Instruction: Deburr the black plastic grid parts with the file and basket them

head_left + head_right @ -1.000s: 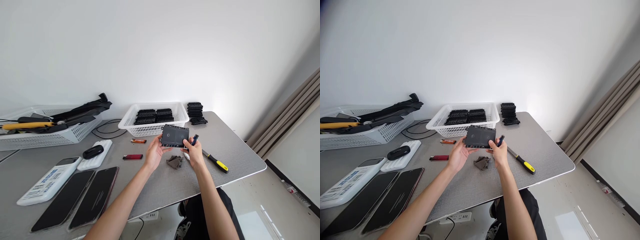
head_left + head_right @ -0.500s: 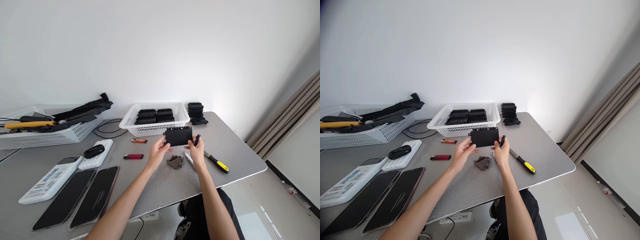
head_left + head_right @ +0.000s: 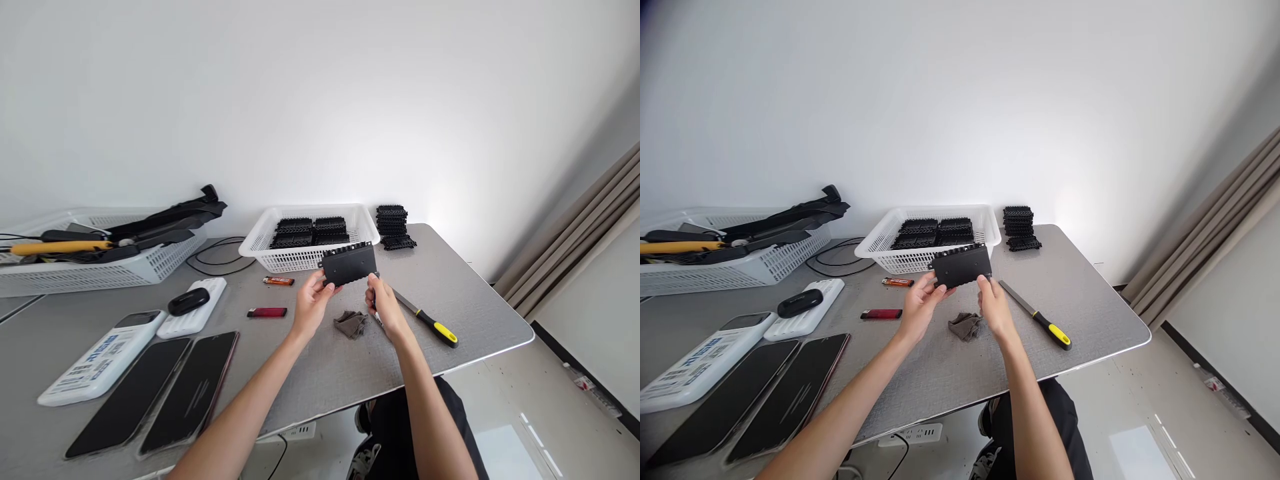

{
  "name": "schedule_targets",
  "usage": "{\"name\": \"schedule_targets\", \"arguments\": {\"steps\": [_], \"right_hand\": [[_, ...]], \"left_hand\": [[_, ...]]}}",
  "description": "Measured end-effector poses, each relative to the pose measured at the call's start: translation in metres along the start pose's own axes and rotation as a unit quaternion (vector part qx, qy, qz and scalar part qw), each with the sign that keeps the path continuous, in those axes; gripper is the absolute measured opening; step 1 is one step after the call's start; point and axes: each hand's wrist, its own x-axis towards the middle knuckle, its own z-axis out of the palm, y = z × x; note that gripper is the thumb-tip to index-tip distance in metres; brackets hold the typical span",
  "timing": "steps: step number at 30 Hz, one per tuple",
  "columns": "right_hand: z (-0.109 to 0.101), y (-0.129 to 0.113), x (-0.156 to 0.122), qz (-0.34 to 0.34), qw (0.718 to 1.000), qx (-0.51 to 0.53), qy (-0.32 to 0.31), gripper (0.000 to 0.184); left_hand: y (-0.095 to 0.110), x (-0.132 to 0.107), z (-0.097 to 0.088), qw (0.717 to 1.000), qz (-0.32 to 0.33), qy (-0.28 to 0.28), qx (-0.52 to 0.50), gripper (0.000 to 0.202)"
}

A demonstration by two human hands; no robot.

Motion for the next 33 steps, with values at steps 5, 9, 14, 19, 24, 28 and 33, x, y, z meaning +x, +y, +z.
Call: {"name": "schedule_targets", "arguments": {"steps": [5,9,14,19,24,28,33], "right_hand": [[0.022,0.006,-0.005,0.075,0.993,0.023,-0.093,0.036],[0.031,0.016,-0.005,0.109,0.988,0.043,-0.099,0.034],[0.033,0.022,-0.002,0.120,0.981,0.065,-0.138,0.030],[0.032,0.021,-0.002,0.138,0.976,0.080,-0.149,0.025],[0.033,0.018,-0.004,0.152,0.974,0.096,-0.135,0.024],[0.032,0.017,-0.004,0.156,0.974,0.107,-0.128,0.023],[0.030,0.018,-0.003,0.159,0.973,0.116,-0.123,0.023]], "left_hand": [[0.003,-0.002,0.002,0.999,0.012,-0.019,0.025,0.051],[0.006,-0.004,0.003,0.999,0.005,-0.033,0.032,0.050],[0.007,-0.005,0.002,0.997,0.011,-0.047,0.055,0.049],[0.005,-0.006,0.003,0.995,0.020,-0.060,0.071,0.044],[0.005,-0.007,0.004,0.993,0.032,-0.078,0.084,0.035],[0.007,-0.008,0.005,0.991,0.041,-0.083,0.092,0.034],[0.007,-0.009,0.005,0.990,0.049,-0.088,0.099,0.030]]}}
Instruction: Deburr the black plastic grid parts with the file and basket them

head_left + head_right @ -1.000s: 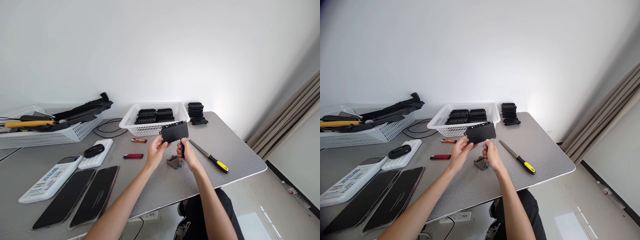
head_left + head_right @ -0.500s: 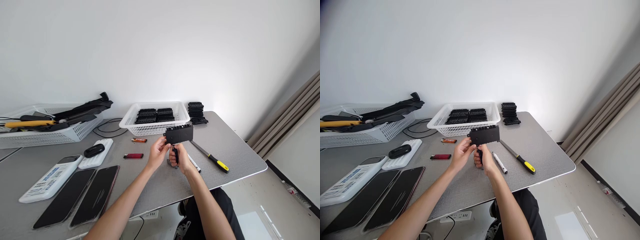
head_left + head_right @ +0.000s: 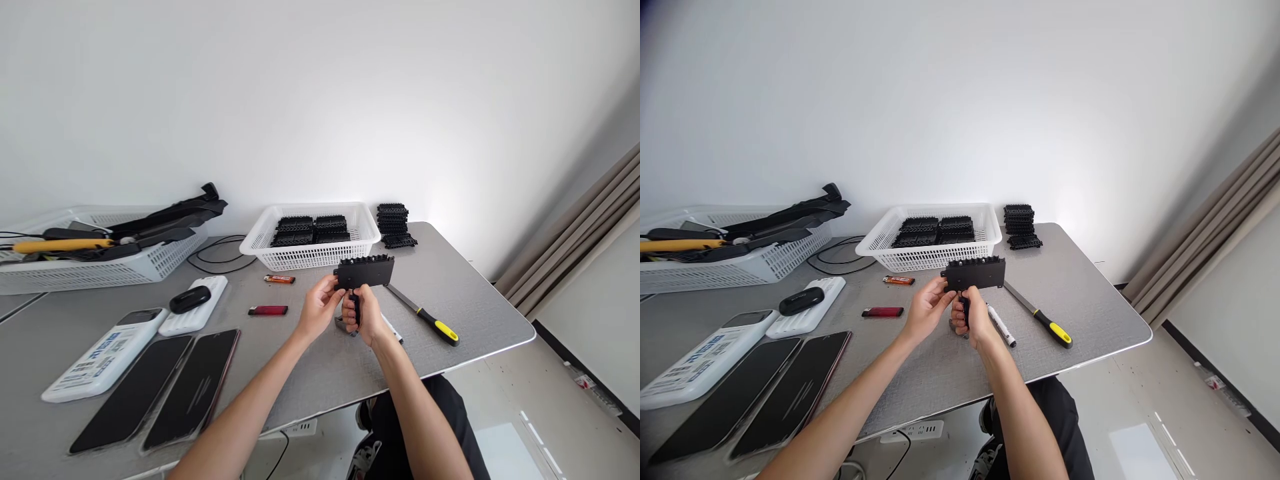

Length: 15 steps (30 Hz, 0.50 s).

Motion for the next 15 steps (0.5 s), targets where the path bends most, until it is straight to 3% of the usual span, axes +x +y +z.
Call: {"name": "schedule_targets", "arguments": {"steps": [15], "right_hand": [[-0.014,-0.012,-0.002,-0.016,1.000,0.002,-0.007,0.032]], "left_hand": [[-0.006,0.003,-0.002,0.997,-0.007,0.033,-0.065,0.041]]}}
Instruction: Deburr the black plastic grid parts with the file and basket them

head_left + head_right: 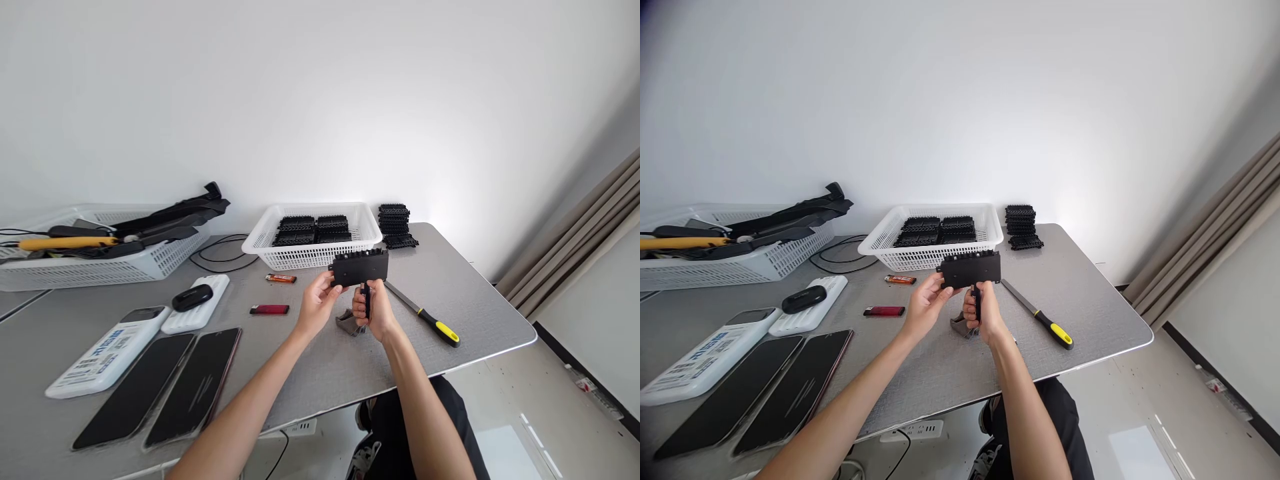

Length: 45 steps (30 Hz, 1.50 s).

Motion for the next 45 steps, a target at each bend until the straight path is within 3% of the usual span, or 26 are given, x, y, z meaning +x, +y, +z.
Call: {"name": "schedule_targets", "arguments": {"steps": [6,16,23,27,29,31,33,36,39,42,45], "right_hand": [[-0.011,-0.009,-0.003,-0.019,0.999,0.005,0.027,0.030],[-0.013,-0.012,-0.004,-0.031,0.996,0.011,0.082,0.025],[-0.015,-0.011,-0.003,-0.035,0.996,-0.011,0.083,0.021],[-0.015,-0.012,-0.004,-0.036,0.998,-0.040,0.041,0.026],[-0.018,-0.014,-0.005,-0.049,0.997,-0.059,0.015,0.029],[-0.024,-0.015,-0.006,-0.084,0.989,-0.115,0.033,0.030],[-0.033,-0.015,-0.008,-0.134,0.955,-0.236,0.118,0.030],[-0.047,-0.012,-0.009,-0.159,0.830,-0.467,0.259,0.023],[-0.056,-0.005,-0.007,-0.113,0.723,-0.605,0.314,0.019],[-0.058,0.003,-0.003,-0.094,0.662,-0.665,0.333,0.020],[-0.057,0.009,0.000,-0.103,0.635,-0.687,0.339,0.019]], "left_hand": [[-0.001,0.000,-0.001,1.000,0.002,-0.009,-0.005,0.043],[-0.003,0.000,-0.002,1.000,0.001,-0.010,0.000,0.042],[0.000,0.000,-0.001,1.000,-0.006,-0.009,-0.008,0.041],[0.001,0.001,-0.002,1.000,-0.010,0.003,-0.013,0.043],[0.000,0.002,-0.003,1.000,-0.009,0.016,-0.011,0.045],[-0.002,0.004,-0.005,0.999,-0.005,0.034,-0.011,0.047],[-0.005,0.005,-0.008,0.999,-0.002,0.050,-0.010,0.049],[-0.011,0.008,-0.012,0.998,0.005,0.068,-0.009,0.048],[-0.017,0.010,-0.015,0.997,0.015,0.079,-0.004,0.047],[-0.022,0.013,-0.018,0.996,0.025,0.090,0.001,0.048],[-0.025,0.015,-0.019,0.995,0.034,0.093,0.004,0.047]]}}
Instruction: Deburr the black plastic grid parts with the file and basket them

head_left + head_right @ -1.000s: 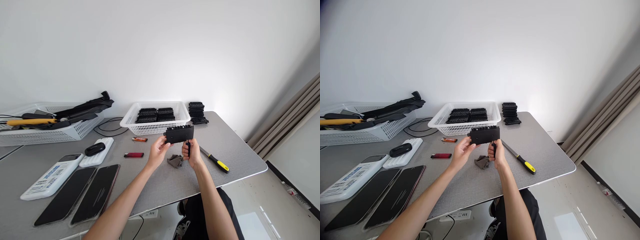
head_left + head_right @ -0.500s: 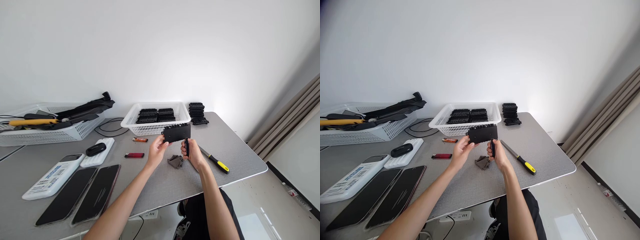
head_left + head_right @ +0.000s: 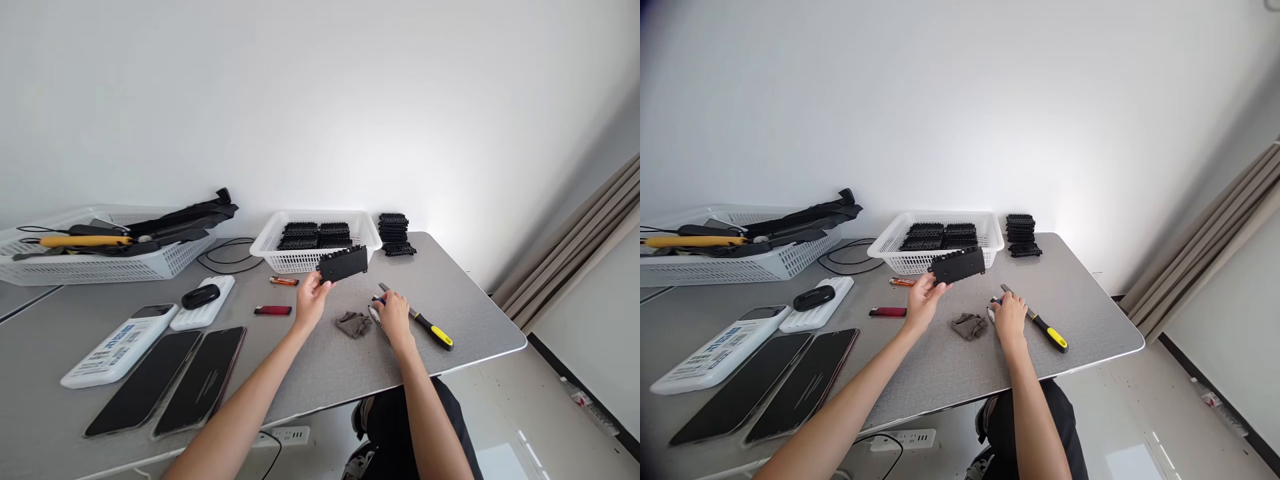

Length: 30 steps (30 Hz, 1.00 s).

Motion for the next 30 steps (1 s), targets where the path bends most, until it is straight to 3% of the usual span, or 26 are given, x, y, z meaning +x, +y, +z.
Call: {"name": "schedule_targets", "arguments": {"steps": [4,7,9,11,13,14,17,19,22,25,28,30], "right_hand": [[-0.001,0.001,0.000,-0.017,0.999,0.036,0.031,0.016],[-0.011,0.001,0.002,-0.028,0.983,0.183,0.018,0.025],[-0.020,-0.002,0.004,-0.020,0.944,0.328,-0.031,0.040],[-0.030,-0.007,0.006,0.020,0.883,0.460,-0.085,0.048],[-0.038,-0.011,0.009,0.065,0.830,0.534,-0.146,0.044],[-0.042,-0.013,0.011,0.082,0.817,0.542,-0.178,0.040],[-0.051,-0.016,0.019,0.105,0.822,0.506,-0.239,0.024],[-0.058,-0.018,0.028,0.115,0.834,0.485,-0.237,0.019],[-0.068,-0.020,0.044,0.120,0.848,0.465,-0.222,0.016],[-0.072,-0.022,0.056,0.114,0.861,0.460,-0.187,0.014],[-0.066,-0.021,0.057,0.109,0.863,0.468,-0.153,0.012],[-0.056,-0.019,0.053,0.104,0.859,0.479,-0.145,0.010]], "left_hand": [[0.001,0.000,0.000,1.000,0.014,-0.005,0.018,0.041],[0.006,-0.004,0.000,0.998,0.032,-0.016,0.055,0.035],[0.010,-0.008,0.002,0.995,0.050,-0.034,0.080,0.027],[0.014,-0.012,0.004,0.990,0.078,-0.057,0.104,0.015],[0.017,-0.015,0.007,0.984,0.108,-0.074,0.121,0.007],[0.017,-0.016,0.008,0.982,0.121,-0.078,0.125,0.006],[0.016,-0.016,0.012,0.981,0.138,-0.084,0.109,0.008],[0.013,-0.015,0.014,0.987,0.122,-0.074,0.077,0.010],[0.011,-0.012,0.016,0.998,0.040,-0.041,0.004,0.018],[0.011,-0.010,0.017,0.994,-0.058,-0.052,-0.080,0.038],[0.011,-0.012,0.020,0.984,-0.107,-0.065,-0.128,0.066],[0.009,-0.014,0.022,0.983,-0.127,-0.079,-0.111,0.071]]}}
